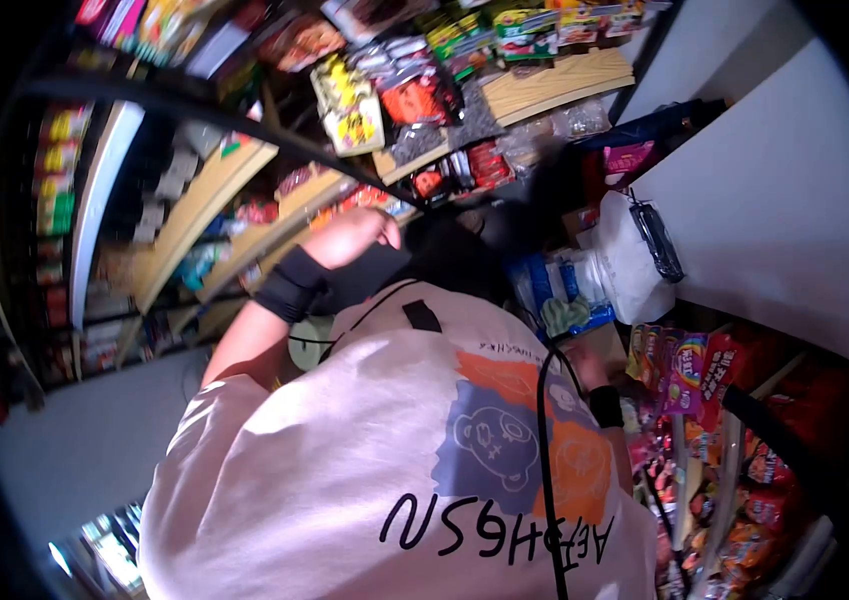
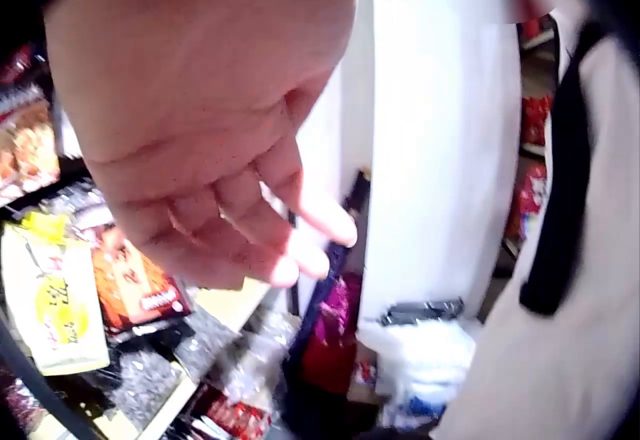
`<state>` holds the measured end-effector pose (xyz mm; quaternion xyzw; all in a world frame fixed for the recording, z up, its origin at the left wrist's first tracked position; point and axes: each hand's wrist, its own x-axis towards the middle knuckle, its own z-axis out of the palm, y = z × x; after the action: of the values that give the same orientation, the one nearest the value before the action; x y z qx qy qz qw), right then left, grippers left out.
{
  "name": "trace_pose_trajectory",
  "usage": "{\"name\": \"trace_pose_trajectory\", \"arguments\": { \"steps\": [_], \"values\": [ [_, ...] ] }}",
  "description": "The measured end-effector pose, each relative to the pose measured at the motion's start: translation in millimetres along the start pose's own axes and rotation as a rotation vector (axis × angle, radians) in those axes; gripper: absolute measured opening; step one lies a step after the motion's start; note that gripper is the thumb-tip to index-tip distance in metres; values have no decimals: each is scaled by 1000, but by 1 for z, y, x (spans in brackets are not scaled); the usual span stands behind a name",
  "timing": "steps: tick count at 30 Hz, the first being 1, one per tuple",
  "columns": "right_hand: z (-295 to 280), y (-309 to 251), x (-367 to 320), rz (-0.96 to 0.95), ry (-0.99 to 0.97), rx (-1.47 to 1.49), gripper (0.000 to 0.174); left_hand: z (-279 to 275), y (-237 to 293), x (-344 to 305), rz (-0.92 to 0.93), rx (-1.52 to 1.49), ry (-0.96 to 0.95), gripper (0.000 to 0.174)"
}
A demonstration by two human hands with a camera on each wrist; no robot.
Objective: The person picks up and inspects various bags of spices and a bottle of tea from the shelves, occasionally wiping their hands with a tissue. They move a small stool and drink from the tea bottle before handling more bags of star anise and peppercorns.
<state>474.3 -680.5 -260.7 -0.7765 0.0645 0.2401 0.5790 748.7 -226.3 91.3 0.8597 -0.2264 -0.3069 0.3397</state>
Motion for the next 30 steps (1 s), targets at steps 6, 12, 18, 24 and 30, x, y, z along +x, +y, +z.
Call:
{"name": "trace_pose_trajectory", "arguments": {
  "steps": [6, 12, 18, 24, 30],
  "values": [
    [167, -2, 77, 105, 84, -116, 40, 85, -183, 189, 94, 455, -671, 42],
    [246, -82, 114, 459, 331, -183, 10, 113, -273, 195, -32, 754, -1005, 31],
    [258, -120, 109, 377, 489, -46, 9, 108, -297, 181, 42, 576, -830, 19],
    [258, -87, 98, 353, 305, -141, 9, 78, -317, 139, 438, -137, -1242, 21],
    [243, -152, 67, 391, -134, 764, 21, 17, -211, 89, -363, -170, -1479, 29]
  ]
}}
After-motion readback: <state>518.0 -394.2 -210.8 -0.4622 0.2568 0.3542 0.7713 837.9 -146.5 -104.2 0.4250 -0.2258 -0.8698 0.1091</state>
